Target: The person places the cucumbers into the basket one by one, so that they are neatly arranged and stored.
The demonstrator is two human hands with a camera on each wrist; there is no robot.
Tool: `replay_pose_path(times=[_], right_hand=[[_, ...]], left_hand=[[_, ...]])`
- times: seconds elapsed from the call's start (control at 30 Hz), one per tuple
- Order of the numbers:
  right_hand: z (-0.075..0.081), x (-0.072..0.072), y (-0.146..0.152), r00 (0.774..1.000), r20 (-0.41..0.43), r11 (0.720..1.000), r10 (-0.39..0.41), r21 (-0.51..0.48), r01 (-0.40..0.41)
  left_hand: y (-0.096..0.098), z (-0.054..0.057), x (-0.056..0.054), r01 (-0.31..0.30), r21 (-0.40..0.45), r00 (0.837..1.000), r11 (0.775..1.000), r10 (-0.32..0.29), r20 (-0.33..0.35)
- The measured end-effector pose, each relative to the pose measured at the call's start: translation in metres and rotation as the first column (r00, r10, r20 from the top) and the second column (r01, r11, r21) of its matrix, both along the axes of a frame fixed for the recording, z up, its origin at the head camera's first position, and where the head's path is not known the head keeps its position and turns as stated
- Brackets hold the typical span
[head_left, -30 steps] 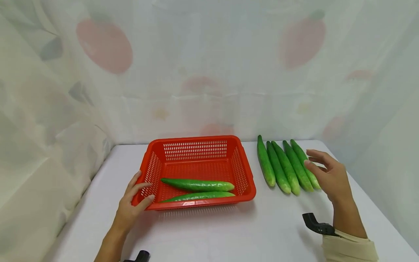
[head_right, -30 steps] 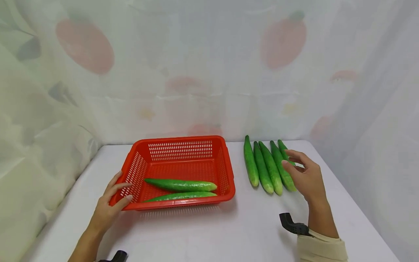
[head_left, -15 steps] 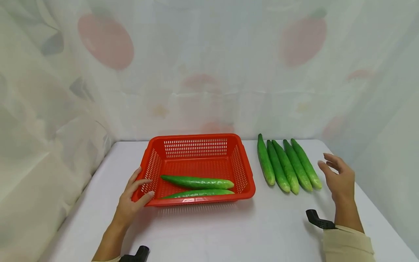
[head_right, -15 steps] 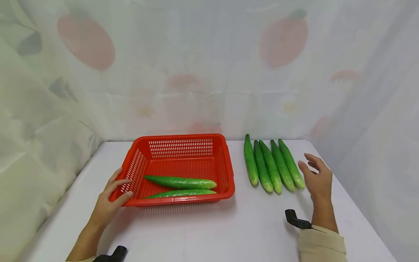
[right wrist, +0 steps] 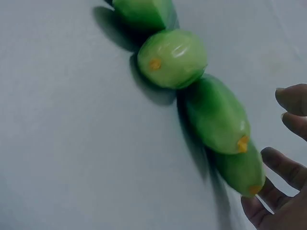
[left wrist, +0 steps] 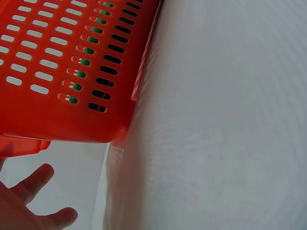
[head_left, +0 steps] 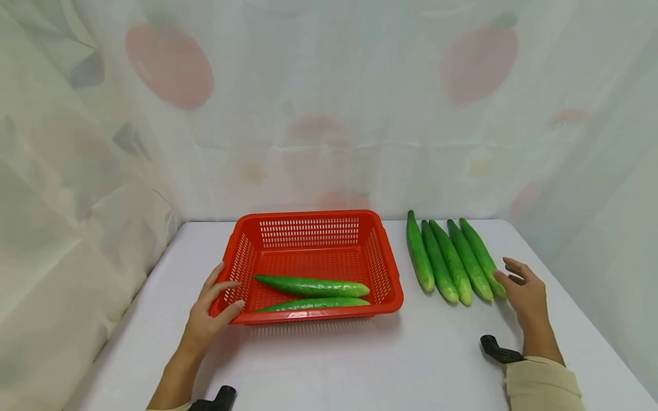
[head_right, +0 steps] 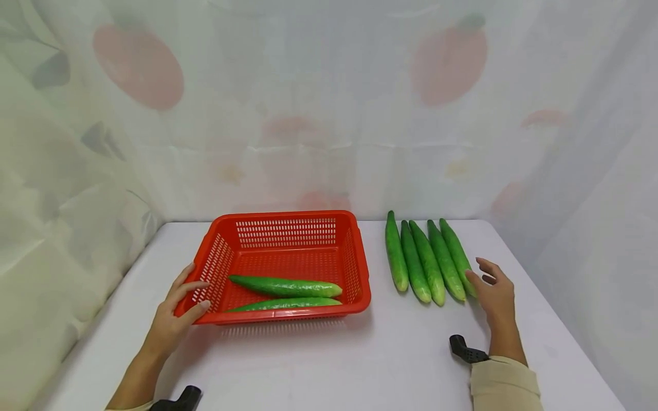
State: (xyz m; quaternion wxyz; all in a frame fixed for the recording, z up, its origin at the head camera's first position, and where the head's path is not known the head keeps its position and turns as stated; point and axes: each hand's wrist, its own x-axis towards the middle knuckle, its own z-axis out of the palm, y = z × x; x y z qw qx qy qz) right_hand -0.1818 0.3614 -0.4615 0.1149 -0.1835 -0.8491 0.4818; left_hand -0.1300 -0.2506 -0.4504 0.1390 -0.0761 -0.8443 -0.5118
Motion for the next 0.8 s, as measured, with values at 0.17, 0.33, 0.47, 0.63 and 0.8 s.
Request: replay_pose_path(times=[0.17, 0.33, 0.47, 0.63, 0.8], right_hand=[[-0.01, 0.0, 0.004, 0.998, 0.013, 0.997, 0.062, 0.045, -0.063], [-0.016, 0.0, 0.004, 0.997, 0.016, 0.994, 0.07, 0.087, -0.071], [-0.019, -0.001, 0.004, 0.997, 0.032, 0.988, 0.066, 0.137, -0.07], [-0.019, -0.001, 0.002, 0.997, 0.058, 0.978, 0.048, 0.201, -0.059], [-0.017, -0.001, 0.0, 0.997, 0.077, 0.976, 0.008, 0.218, -0.024]], left_hand=[[0.0, -0.001, 0.0, -0.004, -0.004, 1.0, 1.0, 0.004, 0.008], [0.0, -0.001, -0.001, -0.002, -0.001, 1.0, 1.0, 0.002, 0.007], [0.0, -0.001, -0.001, -0.002, 0.002, 1.0, 1.0, 0.002, 0.007], [0.0, -0.001, -0.001, -0.006, -0.004, 1.0, 1.0, 0.006, 0.004], [0.0, -0.001, 0.0, -0.005, -0.003, 1.0, 1.0, 0.005, 0.001]])
